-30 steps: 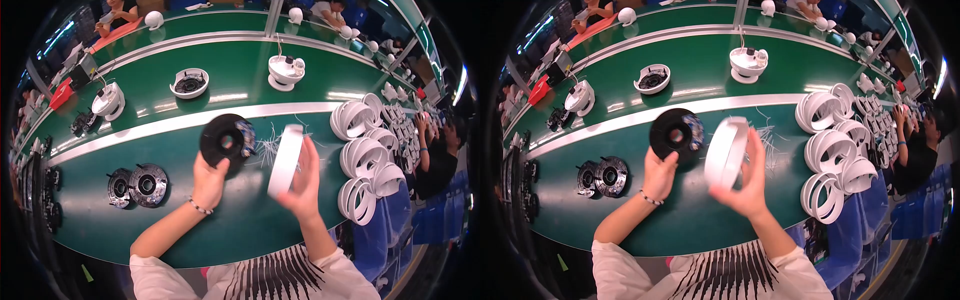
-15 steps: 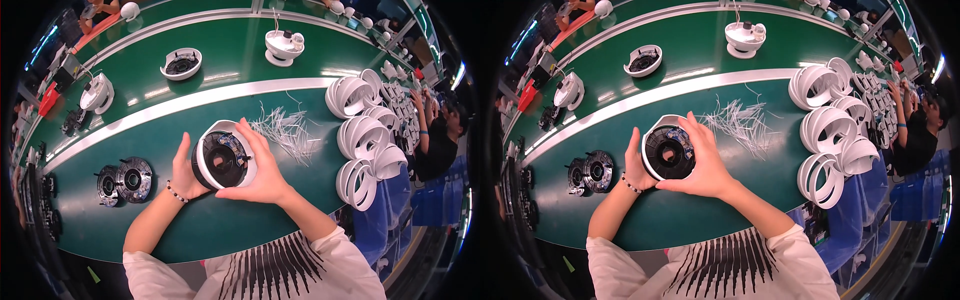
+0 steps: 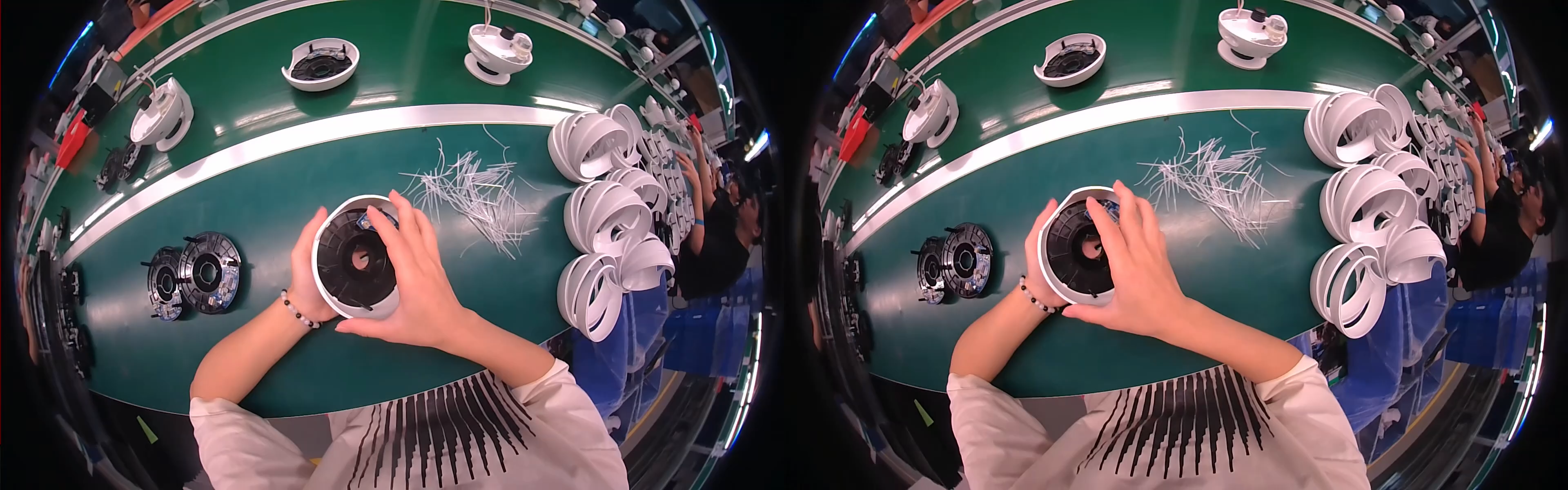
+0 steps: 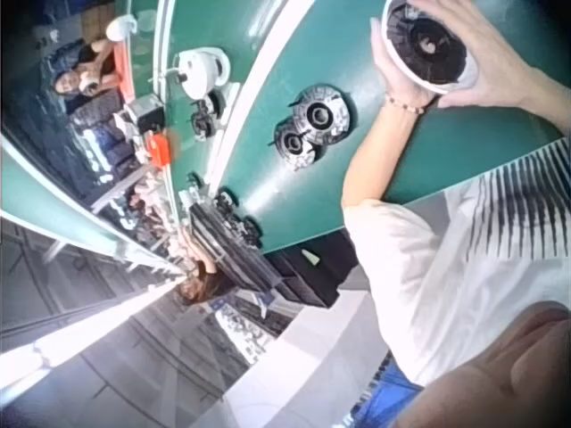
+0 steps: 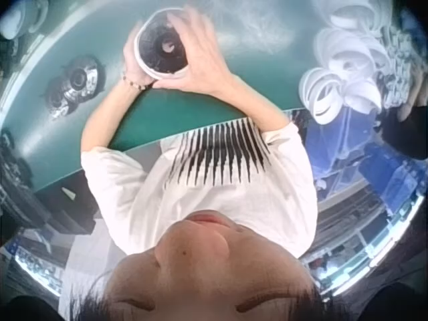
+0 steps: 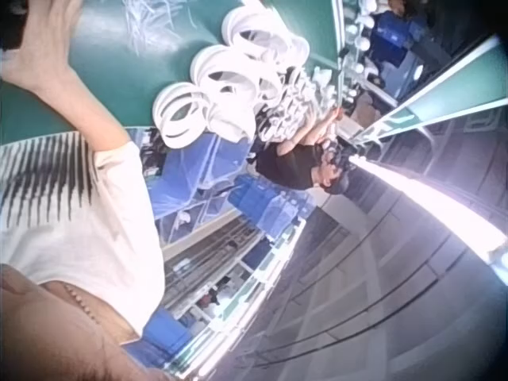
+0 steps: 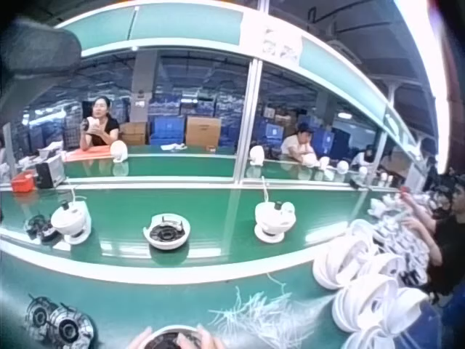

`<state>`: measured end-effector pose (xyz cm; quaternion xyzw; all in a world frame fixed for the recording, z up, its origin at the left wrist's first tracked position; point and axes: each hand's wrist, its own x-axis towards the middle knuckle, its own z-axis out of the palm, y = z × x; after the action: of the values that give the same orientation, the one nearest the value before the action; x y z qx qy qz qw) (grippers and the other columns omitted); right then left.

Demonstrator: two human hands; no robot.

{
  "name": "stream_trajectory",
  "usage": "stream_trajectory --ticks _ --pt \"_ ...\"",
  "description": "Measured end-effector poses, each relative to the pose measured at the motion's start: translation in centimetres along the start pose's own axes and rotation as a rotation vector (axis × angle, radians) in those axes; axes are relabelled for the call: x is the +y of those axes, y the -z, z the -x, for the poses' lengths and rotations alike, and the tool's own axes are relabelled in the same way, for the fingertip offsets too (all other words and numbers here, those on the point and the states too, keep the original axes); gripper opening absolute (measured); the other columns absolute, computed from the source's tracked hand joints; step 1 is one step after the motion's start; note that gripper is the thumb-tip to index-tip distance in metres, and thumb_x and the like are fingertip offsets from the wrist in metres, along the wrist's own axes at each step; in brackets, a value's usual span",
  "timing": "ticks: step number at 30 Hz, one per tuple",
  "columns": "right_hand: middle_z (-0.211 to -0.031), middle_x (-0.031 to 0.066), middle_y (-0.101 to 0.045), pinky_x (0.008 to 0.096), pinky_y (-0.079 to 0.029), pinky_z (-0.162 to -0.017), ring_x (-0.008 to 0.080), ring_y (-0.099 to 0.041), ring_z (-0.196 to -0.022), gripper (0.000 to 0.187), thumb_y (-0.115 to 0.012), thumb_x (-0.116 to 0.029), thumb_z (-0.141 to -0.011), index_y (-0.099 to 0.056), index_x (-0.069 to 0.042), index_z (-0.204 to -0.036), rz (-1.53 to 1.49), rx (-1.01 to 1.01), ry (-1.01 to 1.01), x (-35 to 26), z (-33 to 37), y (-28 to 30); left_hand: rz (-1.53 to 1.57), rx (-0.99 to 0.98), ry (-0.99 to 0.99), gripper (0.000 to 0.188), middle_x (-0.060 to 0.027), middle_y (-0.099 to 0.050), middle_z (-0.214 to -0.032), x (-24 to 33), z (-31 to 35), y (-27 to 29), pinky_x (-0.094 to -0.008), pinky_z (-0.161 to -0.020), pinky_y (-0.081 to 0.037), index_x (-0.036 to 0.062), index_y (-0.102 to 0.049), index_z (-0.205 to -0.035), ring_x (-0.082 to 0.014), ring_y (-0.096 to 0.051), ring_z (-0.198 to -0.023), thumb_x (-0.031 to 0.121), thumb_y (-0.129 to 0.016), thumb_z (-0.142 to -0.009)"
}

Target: Assembling internal electronic components into plastic dome housings on a factory assembly line.

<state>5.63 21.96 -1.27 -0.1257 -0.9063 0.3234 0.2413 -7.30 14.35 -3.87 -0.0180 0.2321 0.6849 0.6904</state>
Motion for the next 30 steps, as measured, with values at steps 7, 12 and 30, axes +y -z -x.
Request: stream_trajectory --ticks 7,12,30 --pt "-0.125 0.0258 -0.024 0.0519 -0.026 -0.091 0.0432 -0.029 -0.114 0.114 -0.078 -0.047 -0.043 -0.021 0.002 -0.128 0.306 -0.097 -0.006 -0.4 -0.7 0.3 -0.005 -0.248 0.159 0.077 -0.0094 -0.05 -0.115 1.1 -0.7 2.0 -0.0395 -0.088 -0.041 0.012 -0.046 -0.118 -0.0239 -0.05 -0.104 0.072 -0.024 -0.074" --pt "-0.124 0.0244 -0.026 0.0459 -0.03 -0.091 0.0418 -0.032 -0.112 0.112 -0.078 -0.043 -0.044 -0.021 0.005 -0.127 0.149 -0.102 0.08 0.2 -0.7 0.2 0.041 -0.237 0.123 0.073 -0.0101 -0.051 -0.113 0.7 -0.2 1.6 -0.0396 -0.087 -0.042 0.012 -0.048 -0.116 -0.0246 -0.051 -0.101 0.069 -0.026 -0.076" --pt "-0.126 0.0247 -0.026 0.0461 -0.022 -0.094 0.0381 -0.028 -0.114 0.116 -0.072 -0.051 -0.05 -0.01 0.007 -0.129 0.088 0.184 -0.186 -1.9 0.9 -0.4 -0.123 -0.026 -0.355 0.037 -0.0114 -0.059 -0.096 -2.8 2.5 -2.4 -0.0317 -0.078 -0.047 -0.0012 -0.05 -0.105 -0.0206 -0.058 -0.085 0.023 -0.048 -0.077"
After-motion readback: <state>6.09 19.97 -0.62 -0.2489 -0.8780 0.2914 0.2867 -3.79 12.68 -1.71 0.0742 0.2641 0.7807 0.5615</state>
